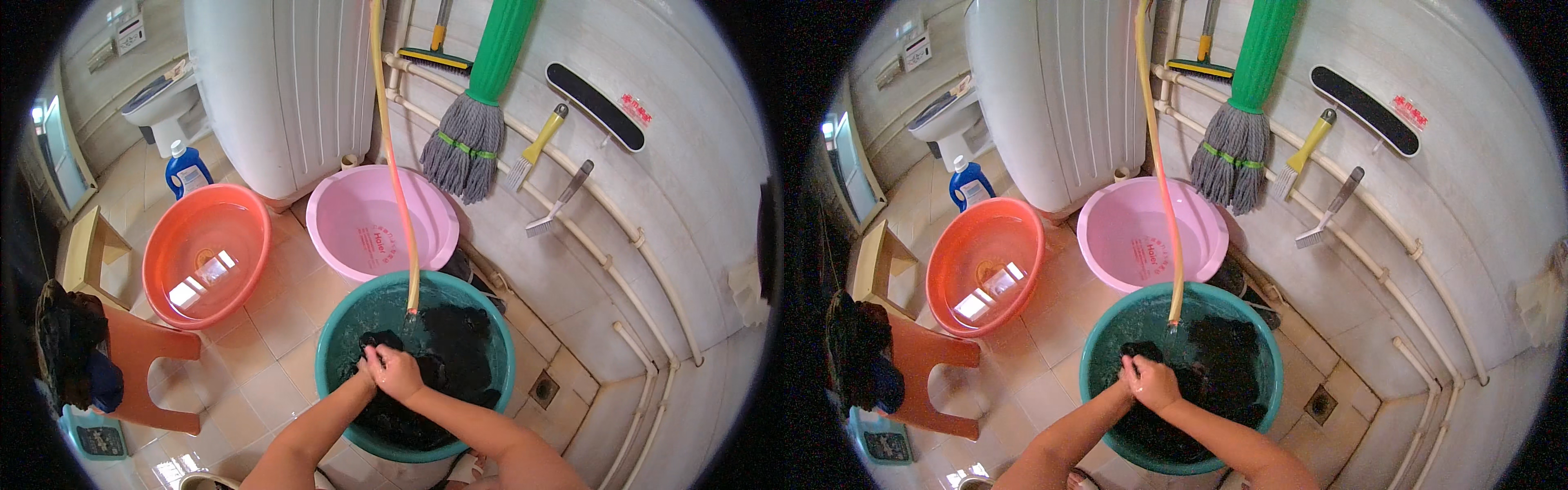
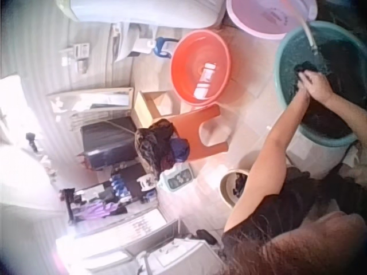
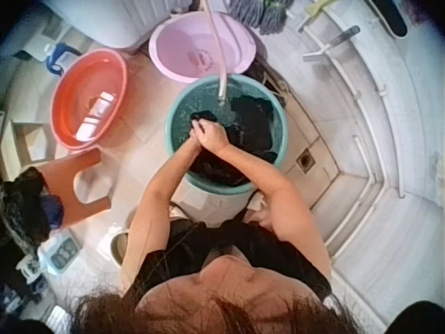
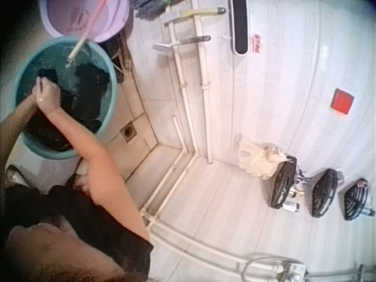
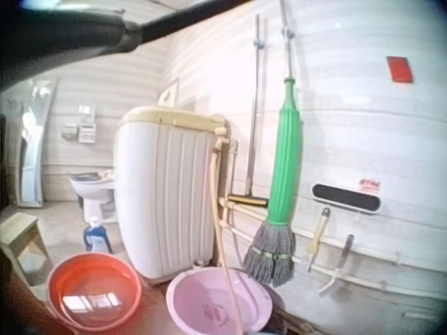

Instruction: The person hand-washes several dark-colored garments in a teal basin using a hose to rinse them. They repeatedly submerge, agitate, and wring out the clothes, then transfer them to a nearby stool. The process continues with additional items from the basin.

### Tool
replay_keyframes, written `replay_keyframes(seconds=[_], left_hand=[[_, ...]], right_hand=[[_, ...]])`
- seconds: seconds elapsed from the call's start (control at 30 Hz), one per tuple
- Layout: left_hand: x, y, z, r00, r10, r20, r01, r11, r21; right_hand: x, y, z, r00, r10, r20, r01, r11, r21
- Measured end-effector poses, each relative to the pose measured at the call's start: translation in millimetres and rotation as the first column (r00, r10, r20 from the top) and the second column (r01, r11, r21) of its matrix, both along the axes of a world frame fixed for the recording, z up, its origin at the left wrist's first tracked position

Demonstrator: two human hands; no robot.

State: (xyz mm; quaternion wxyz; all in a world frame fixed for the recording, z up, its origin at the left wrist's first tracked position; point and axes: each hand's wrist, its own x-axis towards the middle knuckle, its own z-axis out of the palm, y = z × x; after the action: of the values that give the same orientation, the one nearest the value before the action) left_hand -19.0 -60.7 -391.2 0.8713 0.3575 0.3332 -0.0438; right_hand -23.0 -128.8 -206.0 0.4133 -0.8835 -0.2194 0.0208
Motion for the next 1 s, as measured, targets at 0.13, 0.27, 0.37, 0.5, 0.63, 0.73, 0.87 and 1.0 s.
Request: replay_keyframes(seconds=[0.13, 0.27, 0.37, 0.5, 0.63, 0.73, 0.87, 1.0], left_hand=[[-4.8, -7.4, 113.7, 0.934, -0.261, -0.243, 0.337, 0.869, 0.363], [3.0, 0.0, 141.1, 0.992, -0.105, 0.067, 0.087, 0.97, 0.229], [-1.4, 16.0, 123.1, 0.941, -0.334, -0.059, 0.337, 0.899, 0.281], [-7.7, 13.4, 80.7, 0.839, -0.445, -0.313, 0.544, 0.7, 0.463], [-6.2, -3.5, 128.6, 0.922, -0.298, -0.248, 0.35, 0.916, 0.197], [1.8, 3.6, 84.4, 0.965, -0.258, 0.038, 0.26, 0.964, -0.055], [-7.8, -2.4, 88.9, 0.99, -0.14, -0.03, 0.137, 0.987, -0.089], [-18.6, -12.4, 106.7, 0.989, -0.071, -0.13, 0.067, 0.997, -0.037]], right_hand=[[43.7, -34.8, -39.9, 0.912, -0.348, -0.218, 0.318, 0.934, -0.164], [44.5, -72.9, -42.0, 0.891, -0.372, -0.262, 0.232, 0.867, -0.442], [41.2, -78.0, -50.4, 0.945, -0.221, -0.24, 0.077, 0.867, -0.492], [59.7, -84.5, -91.1, 0.982, -0.15, -0.116, 0.062, 0.833, -0.549], [38.3, -57.9, -72.9, 0.865, -0.418, -0.278, 0.412, 0.908, -0.083], [1.4, -41.6, -43.3, 0.916, -0.166, -0.365, 0.244, 0.953, 0.178], [-25.3, -17.3, -2.5, 0.988, 0.028, -0.155, 0.011, 0.969, 0.246], [-9.7, -21.1, -8.2, 0.934, 0.212, 0.289, -0.238, 0.97, 0.058]])
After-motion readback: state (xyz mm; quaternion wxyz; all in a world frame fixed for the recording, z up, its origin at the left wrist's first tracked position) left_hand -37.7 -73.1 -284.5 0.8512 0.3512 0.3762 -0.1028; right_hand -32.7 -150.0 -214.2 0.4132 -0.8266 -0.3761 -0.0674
